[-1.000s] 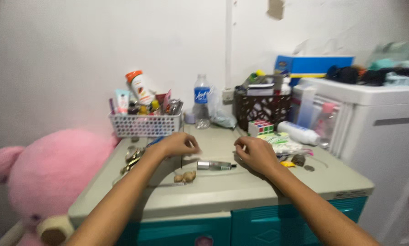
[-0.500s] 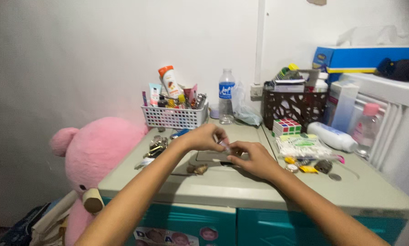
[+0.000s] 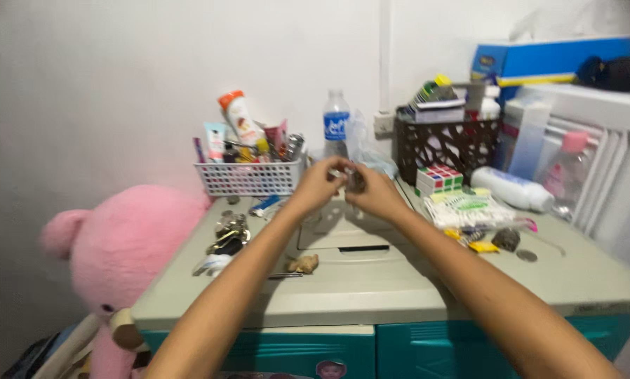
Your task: The person picks up a purple card and places it in a drawer, then retrieves a small case from a bag and untangles a pair of wired earphones on a dresser.
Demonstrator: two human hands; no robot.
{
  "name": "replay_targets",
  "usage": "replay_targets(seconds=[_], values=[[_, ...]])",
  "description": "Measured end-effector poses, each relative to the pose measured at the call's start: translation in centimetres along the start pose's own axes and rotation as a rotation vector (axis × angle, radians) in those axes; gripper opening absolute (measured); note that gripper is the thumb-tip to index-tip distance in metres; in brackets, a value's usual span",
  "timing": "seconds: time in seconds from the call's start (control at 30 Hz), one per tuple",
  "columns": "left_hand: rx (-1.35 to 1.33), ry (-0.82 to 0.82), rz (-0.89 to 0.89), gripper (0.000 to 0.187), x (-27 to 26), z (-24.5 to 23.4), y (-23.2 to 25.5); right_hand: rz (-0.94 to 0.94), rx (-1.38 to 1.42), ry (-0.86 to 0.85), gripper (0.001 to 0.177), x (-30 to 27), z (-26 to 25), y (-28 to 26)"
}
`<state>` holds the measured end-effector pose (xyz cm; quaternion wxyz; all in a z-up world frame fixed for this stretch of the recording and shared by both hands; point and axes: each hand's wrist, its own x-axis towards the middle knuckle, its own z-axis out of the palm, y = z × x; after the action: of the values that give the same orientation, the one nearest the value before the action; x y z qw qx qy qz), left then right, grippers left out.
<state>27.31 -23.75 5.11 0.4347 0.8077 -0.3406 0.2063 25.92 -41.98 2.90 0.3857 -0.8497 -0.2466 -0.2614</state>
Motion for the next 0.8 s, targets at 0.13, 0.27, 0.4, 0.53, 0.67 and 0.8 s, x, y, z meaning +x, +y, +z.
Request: replay_targets(seconds=[0.13, 0.27, 0.4, 0.53, 0.67, 0.8], values=[[-0.051, -0.039, -0.005, 0.030, 2.5, 0.0, -3.2, -0.049, -0.075, 0.035, 0.060, 2.2, 1.1, 2.4], [-0.044, -0.130, -0.053, 0.024, 3.1, -2.5, -4.9, 0.027, -0.035, -0.016, 0.052, 3.5, 1.9, 3.8], [0.150, -0.144, -0.157, 0.021, 2.9, -4.5, -6.3, 0.162, -0.059, -0.043, 0.067, 4.2, 2.5, 5.2], [0.413, -0.132, -0.131, 0.023, 2.4, -4.3, -5.6, 0.120, 0.226, -0.197, 0.046, 4.4, 2.9, 6.7], [0.430, -0.129, -0.160, 0.023, 1.2, -5.1, -4.3, 0.170, 0.272, -0.205, 0.055, 4.4, 2.3, 6.2], [0.617, -0.145, -0.287, 0.022, 0.5, -6.5, -4.6, 0.035, 0.121, 0.029, 0.055, 3.3, 1.1, 2.9]])
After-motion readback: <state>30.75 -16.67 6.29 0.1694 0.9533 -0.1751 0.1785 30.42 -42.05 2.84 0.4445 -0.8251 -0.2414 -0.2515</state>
